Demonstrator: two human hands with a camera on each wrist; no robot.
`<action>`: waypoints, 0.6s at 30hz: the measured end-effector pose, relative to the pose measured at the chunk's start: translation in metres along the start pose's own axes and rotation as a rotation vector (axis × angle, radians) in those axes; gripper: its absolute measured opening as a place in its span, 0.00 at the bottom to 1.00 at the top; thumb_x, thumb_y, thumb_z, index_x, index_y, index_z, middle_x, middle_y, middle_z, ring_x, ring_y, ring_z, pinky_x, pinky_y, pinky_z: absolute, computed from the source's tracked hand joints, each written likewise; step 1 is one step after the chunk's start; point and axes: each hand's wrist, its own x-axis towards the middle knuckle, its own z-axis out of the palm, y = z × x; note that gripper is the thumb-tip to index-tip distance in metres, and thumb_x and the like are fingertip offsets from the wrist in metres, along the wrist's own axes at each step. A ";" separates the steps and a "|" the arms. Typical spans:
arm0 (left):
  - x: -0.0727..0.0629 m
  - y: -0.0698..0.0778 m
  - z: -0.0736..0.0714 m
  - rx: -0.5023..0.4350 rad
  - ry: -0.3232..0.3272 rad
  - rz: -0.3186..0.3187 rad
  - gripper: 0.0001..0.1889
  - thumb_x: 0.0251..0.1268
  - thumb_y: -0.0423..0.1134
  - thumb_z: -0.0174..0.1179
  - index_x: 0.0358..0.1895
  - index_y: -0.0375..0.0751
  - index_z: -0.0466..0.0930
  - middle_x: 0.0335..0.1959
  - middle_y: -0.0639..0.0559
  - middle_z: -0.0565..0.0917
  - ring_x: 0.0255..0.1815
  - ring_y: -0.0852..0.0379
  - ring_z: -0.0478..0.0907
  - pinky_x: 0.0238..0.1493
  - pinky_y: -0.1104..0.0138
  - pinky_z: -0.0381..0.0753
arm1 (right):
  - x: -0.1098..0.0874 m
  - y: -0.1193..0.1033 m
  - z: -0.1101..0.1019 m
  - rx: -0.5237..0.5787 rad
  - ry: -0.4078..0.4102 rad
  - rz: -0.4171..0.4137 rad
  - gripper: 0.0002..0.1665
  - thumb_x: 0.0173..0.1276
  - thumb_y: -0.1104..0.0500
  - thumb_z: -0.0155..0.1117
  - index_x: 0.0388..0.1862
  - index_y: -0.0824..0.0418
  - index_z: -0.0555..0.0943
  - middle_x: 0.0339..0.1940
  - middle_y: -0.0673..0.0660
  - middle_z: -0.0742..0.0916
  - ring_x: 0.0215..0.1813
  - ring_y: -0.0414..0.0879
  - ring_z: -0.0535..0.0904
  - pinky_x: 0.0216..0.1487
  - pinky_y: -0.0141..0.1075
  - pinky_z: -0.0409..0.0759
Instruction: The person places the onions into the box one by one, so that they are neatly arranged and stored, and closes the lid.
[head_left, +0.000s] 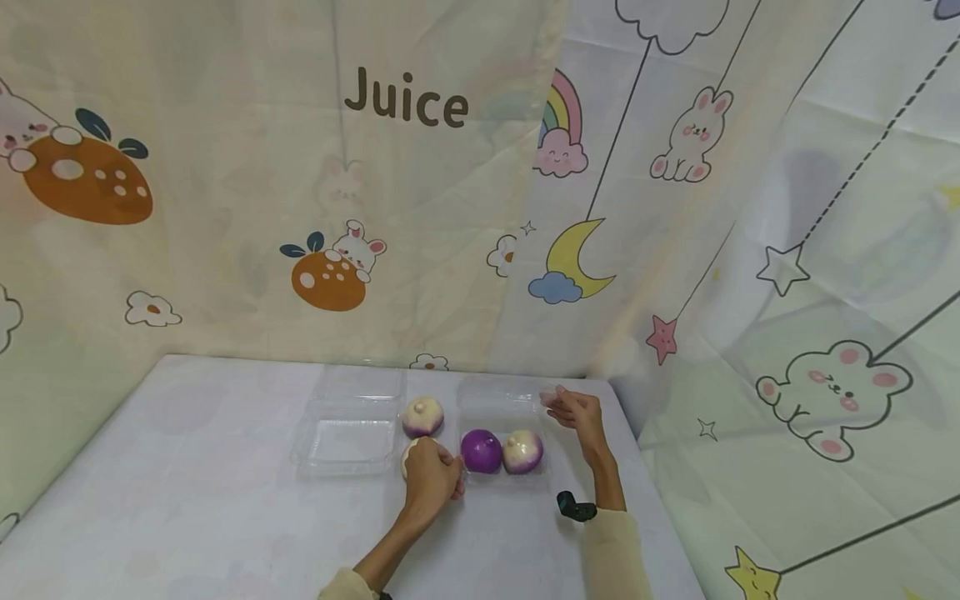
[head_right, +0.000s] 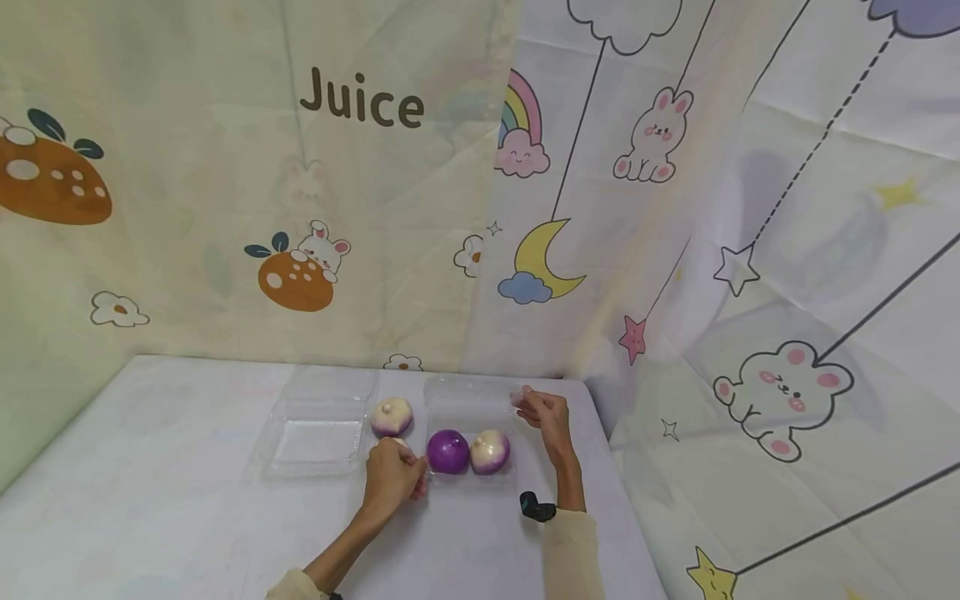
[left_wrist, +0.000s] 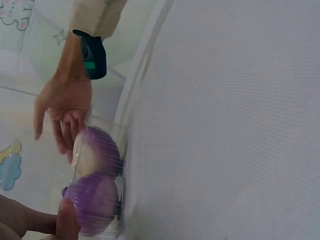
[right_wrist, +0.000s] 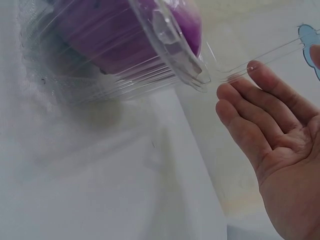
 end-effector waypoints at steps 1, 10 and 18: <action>0.000 0.000 0.000 0.003 0.004 0.000 0.16 0.64 0.23 0.70 0.17 0.34 0.83 0.07 0.51 0.81 0.05 0.63 0.77 0.10 0.67 0.81 | 0.001 0.000 0.000 -0.004 -0.009 -0.009 0.32 0.88 0.48 0.58 0.53 0.80 0.87 0.55 0.76 0.90 0.54 0.56 0.94 0.55 0.35 0.93; 0.001 0.002 0.000 0.001 0.006 -0.020 0.14 0.63 0.23 0.70 0.19 0.33 0.83 0.07 0.50 0.82 0.05 0.62 0.77 0.10 0.66 0.82 | -0.003 -0.001 0.000 -0.018 0.008 -0.003 0.28 0.87 0.51 0.60 0.52 0.80 0.87 0.53 0.77 0.91 0.52 0.55 0.95 0.56 0.38 0.93; 0.000 0.002 0.001 -0.023 0.006 -0.036 0.13 0.63 0.23 0.70 0.20 0.32 0.83 0.08 0.49 0.82 0.05 0.62 0.78 0.10 0.66 0.82 | -0.007 0.002 -0.003 -0.004 0.003 -0.003 0.26 0.85 0.56 0.61 0.48 0.84 0.84 0.51 0.76 0.92 0.52 0.54 0.95 0.56 0.40 0.93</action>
